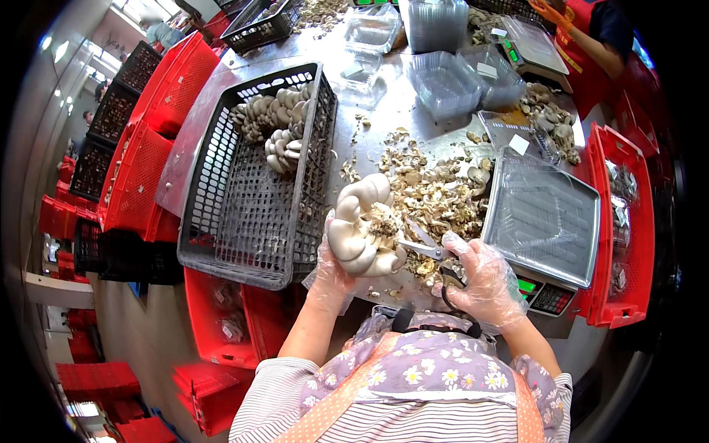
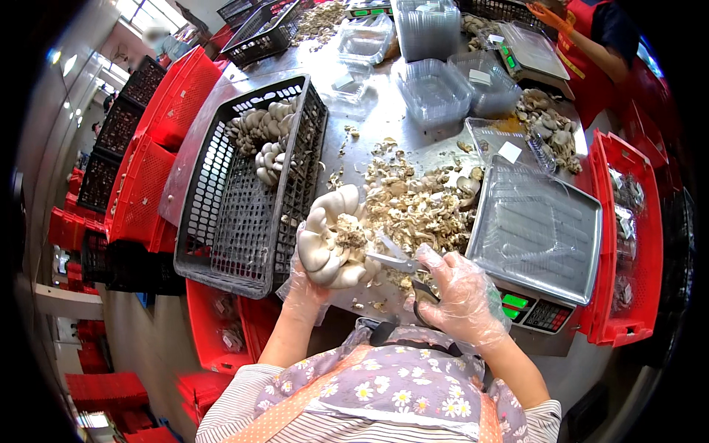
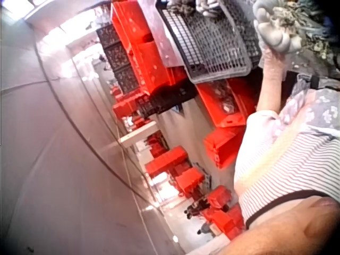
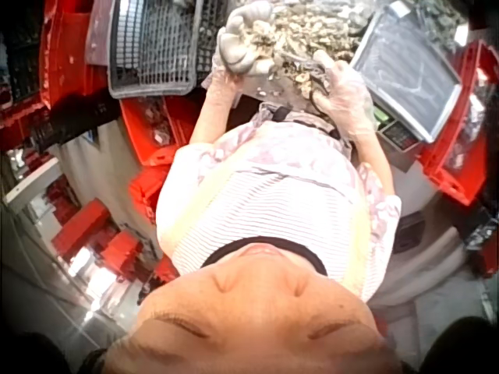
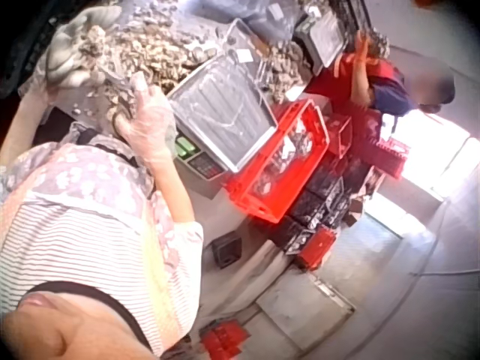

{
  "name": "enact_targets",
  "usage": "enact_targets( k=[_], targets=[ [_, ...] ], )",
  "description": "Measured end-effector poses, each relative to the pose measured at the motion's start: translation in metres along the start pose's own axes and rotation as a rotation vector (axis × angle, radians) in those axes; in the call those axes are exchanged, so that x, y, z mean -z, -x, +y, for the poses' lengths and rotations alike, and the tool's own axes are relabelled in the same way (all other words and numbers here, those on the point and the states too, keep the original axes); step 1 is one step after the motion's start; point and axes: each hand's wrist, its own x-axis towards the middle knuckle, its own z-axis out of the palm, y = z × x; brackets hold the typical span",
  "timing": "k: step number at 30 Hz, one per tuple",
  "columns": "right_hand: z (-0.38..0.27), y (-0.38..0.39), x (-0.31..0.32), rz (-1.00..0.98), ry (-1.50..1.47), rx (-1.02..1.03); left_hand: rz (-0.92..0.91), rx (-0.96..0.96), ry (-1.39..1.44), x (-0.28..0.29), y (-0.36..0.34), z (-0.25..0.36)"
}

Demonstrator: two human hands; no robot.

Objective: The person trims oyster mushrooms using shears, removes the base, and places the trimmed clusters into clear plastic containers on a digital scale. After weighing, the containers are closed and placed into red crates. The person repeats this process with multiple mushroom clusters throughout the clip.

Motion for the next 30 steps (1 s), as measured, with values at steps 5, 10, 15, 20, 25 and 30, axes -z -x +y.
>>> enact_targets(
  k=[5,10,15,20,25,30],
  targets=[
    [0.009,0.001,-0.008,0.035,-0.16,-0.035,0.159,0.426,0.736,0.027,0.028,-0.037],
    [0.009,0.009,-0.022,0.074,-0.328,-0.295,0.269,0.55,0.796,0.007,0.011,0.001],
    [-0.007,0.005,-0.011,0.001,-0.097,-0.342,0.315,0.549,0.611,-0.015,0.008,0.02],
    [-0.007,0.024,0.011,-0.006,-0.036,-0.281,0.455,0.547,0.582,-0.026,0.002,0.025],
    [0.015,0.027,0.015,0.108,-0.175,-0.143,0.262,0.506,0.645,-0.024,-0.015,0.02],
    [0.018,0.017,0.016,0.143,-0.048,0.005,-0.234,-0.242,0.268,-0.066,-0.061,0.036]
  ],
)
